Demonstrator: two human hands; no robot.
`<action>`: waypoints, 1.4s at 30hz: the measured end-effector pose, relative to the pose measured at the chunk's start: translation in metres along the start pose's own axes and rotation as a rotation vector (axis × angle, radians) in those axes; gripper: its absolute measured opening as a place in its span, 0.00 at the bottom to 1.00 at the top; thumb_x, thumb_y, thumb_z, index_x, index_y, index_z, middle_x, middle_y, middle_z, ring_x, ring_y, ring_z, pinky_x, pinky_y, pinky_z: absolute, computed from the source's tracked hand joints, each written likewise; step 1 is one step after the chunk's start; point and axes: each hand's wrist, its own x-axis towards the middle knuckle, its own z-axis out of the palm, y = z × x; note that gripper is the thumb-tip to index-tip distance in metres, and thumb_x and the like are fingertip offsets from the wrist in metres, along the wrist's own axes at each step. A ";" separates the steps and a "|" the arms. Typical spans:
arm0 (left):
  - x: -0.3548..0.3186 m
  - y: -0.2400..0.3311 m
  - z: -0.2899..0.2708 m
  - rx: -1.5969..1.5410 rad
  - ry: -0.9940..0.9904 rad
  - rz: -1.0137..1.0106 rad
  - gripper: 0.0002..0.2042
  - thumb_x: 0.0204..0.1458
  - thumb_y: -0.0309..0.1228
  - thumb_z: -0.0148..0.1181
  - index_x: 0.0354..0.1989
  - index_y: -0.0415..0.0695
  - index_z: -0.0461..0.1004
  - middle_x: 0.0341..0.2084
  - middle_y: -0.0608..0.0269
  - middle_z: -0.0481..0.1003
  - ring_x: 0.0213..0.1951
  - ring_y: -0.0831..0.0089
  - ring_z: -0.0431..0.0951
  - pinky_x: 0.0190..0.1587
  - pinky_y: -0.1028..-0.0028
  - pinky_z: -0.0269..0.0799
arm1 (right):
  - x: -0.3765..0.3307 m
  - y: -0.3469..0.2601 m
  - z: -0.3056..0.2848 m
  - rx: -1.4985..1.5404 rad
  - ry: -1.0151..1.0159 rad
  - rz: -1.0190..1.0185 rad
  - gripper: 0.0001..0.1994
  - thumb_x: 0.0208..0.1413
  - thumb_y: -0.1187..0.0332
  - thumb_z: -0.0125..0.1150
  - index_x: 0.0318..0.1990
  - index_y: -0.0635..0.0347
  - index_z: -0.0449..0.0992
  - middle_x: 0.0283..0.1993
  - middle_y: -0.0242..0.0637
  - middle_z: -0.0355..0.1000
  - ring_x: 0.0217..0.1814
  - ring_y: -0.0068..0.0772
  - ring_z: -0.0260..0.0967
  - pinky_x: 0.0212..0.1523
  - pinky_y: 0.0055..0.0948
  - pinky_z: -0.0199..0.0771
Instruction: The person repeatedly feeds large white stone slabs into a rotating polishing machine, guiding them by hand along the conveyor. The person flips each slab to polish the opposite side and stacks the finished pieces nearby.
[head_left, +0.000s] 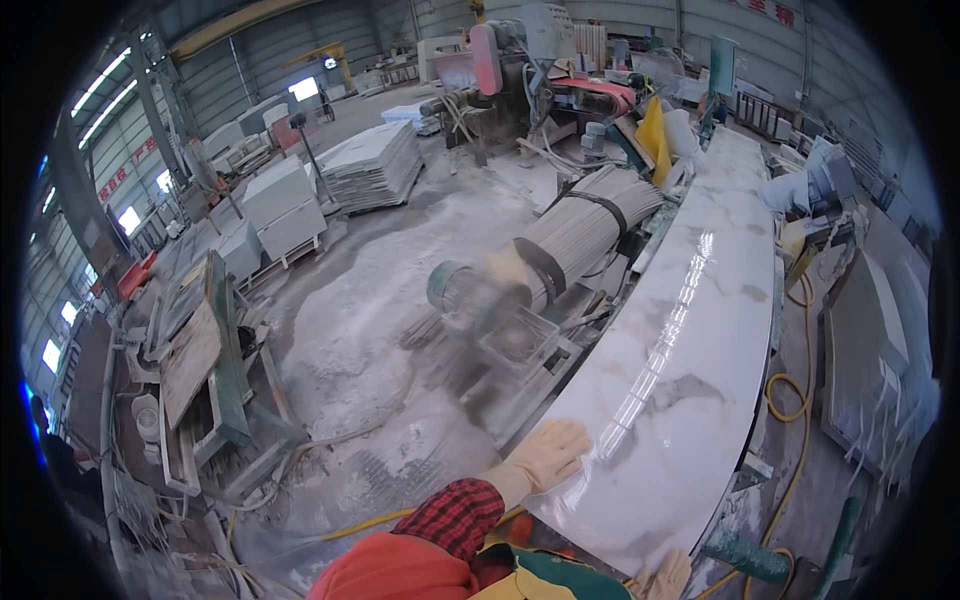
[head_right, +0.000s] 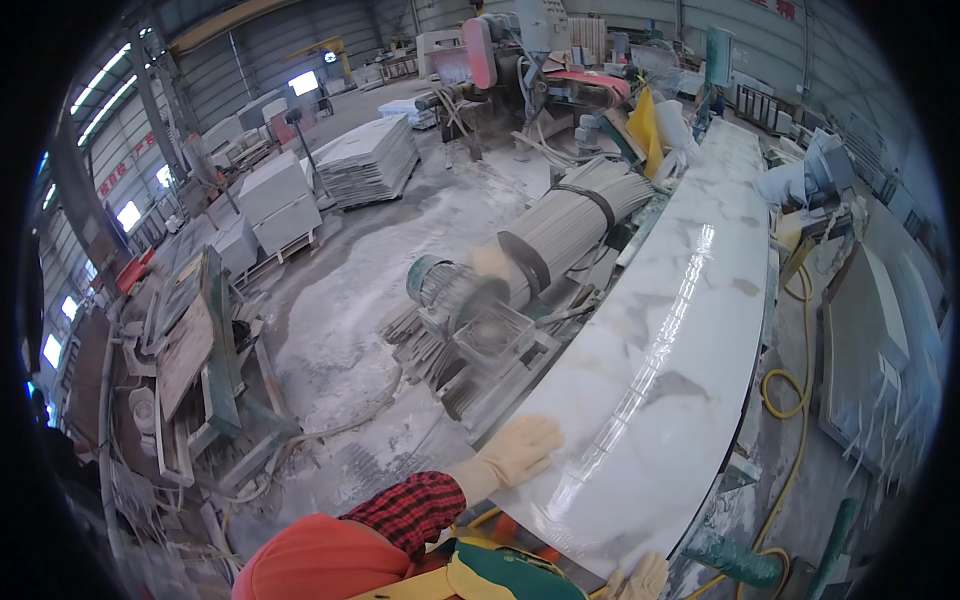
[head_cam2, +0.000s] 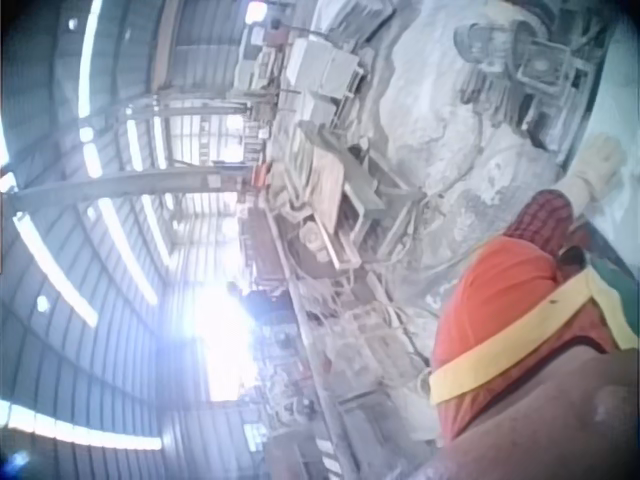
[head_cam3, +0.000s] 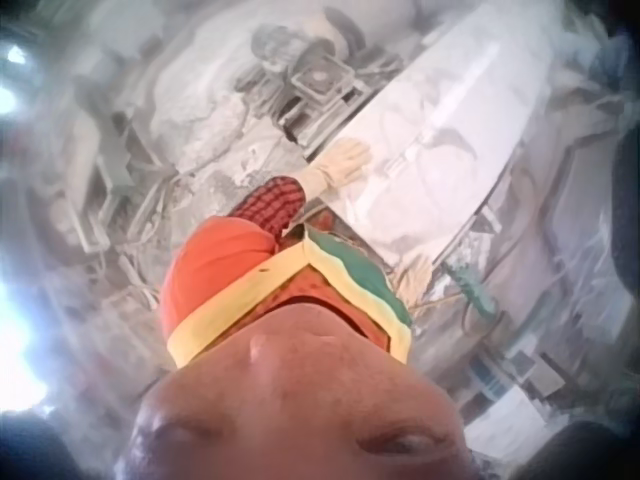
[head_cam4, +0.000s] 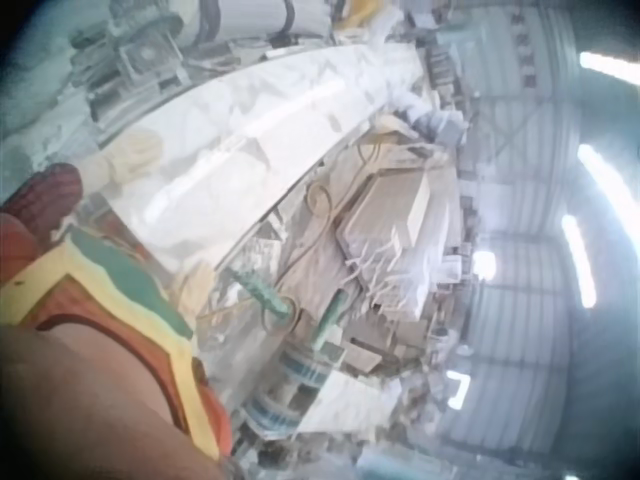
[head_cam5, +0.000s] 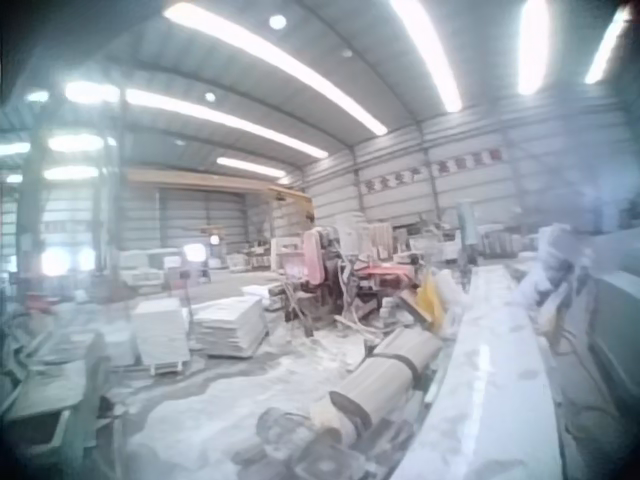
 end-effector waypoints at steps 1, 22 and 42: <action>0.000 0.001 0.000 0.004 0.009 0.003 0.18 0.57 0.35 0.63 0.55 0.46 0.71 0.55 0.50 0.71 0.58 0.49 0.70 0.61 0.54 0.65 | 0.004 0.003 0.001 -0.013 0.080 -0.096 0.31 0.69 0.58 0.57 0.74 0.68 0.65 0.76 0.66 0.60 0.79 0.70 0.56 0.77 0.58 0.57; -0.016 0.003 0.005 0.019 -0.078 -0.065 0.21 0.62 0.37 0.61 0.62 0.45 0.71 0.64 0.48 0.69 0.65 0.48 0.67 0.70 0.54 0.60 | 0.236 0.075 0.020 -0.208 -0.094 0.224 0.35 0.67 0.54 0.52 0.73 0.72 0.61 0.77 0.61 0.58 0.82 0.62 0.50 0.83 0.58 0.41; -0.024 0.007 0.001 -0.023 -0.108 -0.059 0.23 0.60 0.36 0.62 0.64 0.46 0.71 0.65 0.48 0.69 0.67 0.48 0.67 0.70 0.52 0.60 | 0.051 -0.008 -0.026 -0.115 -0.014 0.041 0.29 0.70 0.58 0.56 0.71 0.68 0.66 0.71 0.61 0.67 0.74 0.66 0.63 0.75 0.59 0.60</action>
